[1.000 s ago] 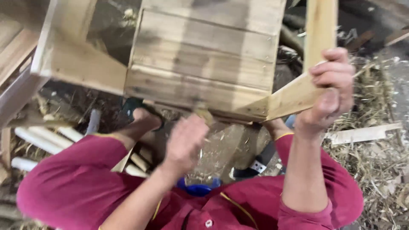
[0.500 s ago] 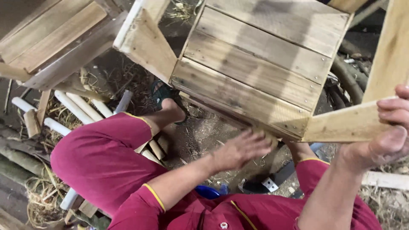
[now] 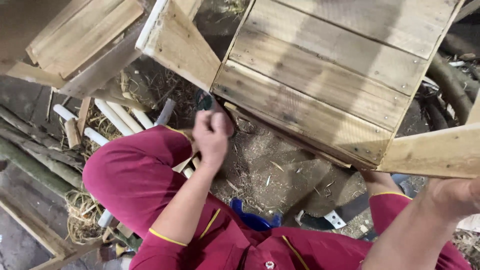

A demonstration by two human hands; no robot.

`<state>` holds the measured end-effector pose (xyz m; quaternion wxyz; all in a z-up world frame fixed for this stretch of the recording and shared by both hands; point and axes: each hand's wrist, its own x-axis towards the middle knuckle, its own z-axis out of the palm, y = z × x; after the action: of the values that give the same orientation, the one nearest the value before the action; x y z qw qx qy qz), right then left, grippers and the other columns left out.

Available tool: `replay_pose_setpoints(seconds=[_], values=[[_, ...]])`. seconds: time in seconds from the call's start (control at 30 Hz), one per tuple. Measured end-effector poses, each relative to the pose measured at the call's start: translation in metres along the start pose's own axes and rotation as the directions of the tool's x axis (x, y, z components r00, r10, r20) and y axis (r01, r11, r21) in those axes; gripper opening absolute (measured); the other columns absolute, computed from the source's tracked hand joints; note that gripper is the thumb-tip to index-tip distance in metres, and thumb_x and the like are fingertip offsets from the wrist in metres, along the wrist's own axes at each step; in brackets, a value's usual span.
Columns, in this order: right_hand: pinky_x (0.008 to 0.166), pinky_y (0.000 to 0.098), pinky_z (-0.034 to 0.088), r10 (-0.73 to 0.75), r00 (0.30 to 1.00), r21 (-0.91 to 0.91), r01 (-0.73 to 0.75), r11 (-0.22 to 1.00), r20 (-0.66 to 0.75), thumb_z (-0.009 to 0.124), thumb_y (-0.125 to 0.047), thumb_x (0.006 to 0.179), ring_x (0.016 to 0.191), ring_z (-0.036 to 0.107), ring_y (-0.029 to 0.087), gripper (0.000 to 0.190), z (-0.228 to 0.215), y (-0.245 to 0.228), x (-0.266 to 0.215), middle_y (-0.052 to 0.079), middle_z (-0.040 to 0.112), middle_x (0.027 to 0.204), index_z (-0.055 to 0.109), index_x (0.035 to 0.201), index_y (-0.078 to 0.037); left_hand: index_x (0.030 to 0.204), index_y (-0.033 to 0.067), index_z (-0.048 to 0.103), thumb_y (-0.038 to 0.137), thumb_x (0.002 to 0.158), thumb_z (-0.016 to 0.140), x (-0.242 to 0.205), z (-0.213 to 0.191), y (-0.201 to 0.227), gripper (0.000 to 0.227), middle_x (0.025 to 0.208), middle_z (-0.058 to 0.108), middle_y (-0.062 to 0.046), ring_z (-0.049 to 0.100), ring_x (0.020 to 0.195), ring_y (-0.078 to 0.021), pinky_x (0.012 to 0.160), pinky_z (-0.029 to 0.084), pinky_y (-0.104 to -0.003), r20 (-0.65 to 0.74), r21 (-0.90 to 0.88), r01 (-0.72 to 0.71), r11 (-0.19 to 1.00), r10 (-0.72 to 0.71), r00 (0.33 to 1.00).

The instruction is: The person sands a wooden chair using a sanding block. They smooth the seat, backrest, and legs of the chair while sitting on the floor in a workshop.

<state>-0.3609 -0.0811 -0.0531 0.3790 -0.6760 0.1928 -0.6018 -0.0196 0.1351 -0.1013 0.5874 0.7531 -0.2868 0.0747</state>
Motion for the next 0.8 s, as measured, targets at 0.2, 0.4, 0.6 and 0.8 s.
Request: replay_pose_setpoints(seconds=[0.2, 0.4, 0.6, 0.8], values=[[0.116, 0.0521, 0.040, -0.163, 0.987, -0.197, 0.158, 0.968, -0.007, 0.025, -0.023, 0.106, 0.107, 0.047, 0.036, 0.026, 0.045, -0.052, 0.041, 0.023, 0.044, 0.107, 0.033, 0.099, 0.001, 0.073, 0.0080, 0.040, -0.003, 0.075, 0.048, -0.009, 0.038, 0.022, 0.014, 0.061, 0.040, 0.000, 0.034, 0.050, -0.0106, 0.045, 0.033, -0.022, 0.224, -0.043, -0.098, 0.994, 0.105, 0.969], [0.120, 0.0507, 0.040, -0.133, 0.991, -0.168, 0.129, 0.977, -0.013, 0.025, -0.014, 0.098, 0.106, 0.045, 0.030, 0.014, 0.038, -0.045, 0.034, 0.017, 0.040, 0.103, 0.033, 0.098, -0.002, 0.076, 0.0074, 0.044, -0.002, 0.077, 0.050, -0.010, 0.034, 0.010, 0.012, 0.068, 0.043, -0.003, 0.040, 0.060, -0.0147, 0.056, 0.037, -0.024, 0.226, -0.046, -0.240, 0.970, 0.244, 0.943], [0.123, 0.0562, 0.034, -0.118, 0.993, -0.195, 0.111, 0.975, -0.023, 0.025, -0.022, 0.096, 0.120, 0.044, 0.039, 0.025, 0.049, -0.055, 0.041, 0.029, 0.044, 0.113, 0.030, 0.092, 0.002, 0.087, 0.0099, 0.042, 0.003, 0.092, 0.050, 0.019, 0.017, 0.004, 0.011, 0.070, 0.043, 0.003, 0.041, 0.054, -0.0093, 0.047, 0.039, -0.021, 0.087, -0.013, -0.071, 0.997, 0.072, 0.994], [0.128, 0.0563, 0.031, -0.132, 0.991, -0.178, 0.127, 0.976, -0.019, 0.025, -0.027, 0.097, 0.132, 0.042, 0.029, 0.023, 0.054, -0.060, 0.050, 0.015, 0.043, 0.102, 0.031, 0.089, -0.006, 0.079, 0.0122, 0.037, 0.014, 0.092, 0.050, -0.042, 0.067, 0.028, 0.019, 0.059, 0.046, 0.002, 0.046, 0.044, -0.0096, 0.035, 0.041, -0.021, 0.141, -0.079, -0.171, 0.982, 0.181, 0.973]])
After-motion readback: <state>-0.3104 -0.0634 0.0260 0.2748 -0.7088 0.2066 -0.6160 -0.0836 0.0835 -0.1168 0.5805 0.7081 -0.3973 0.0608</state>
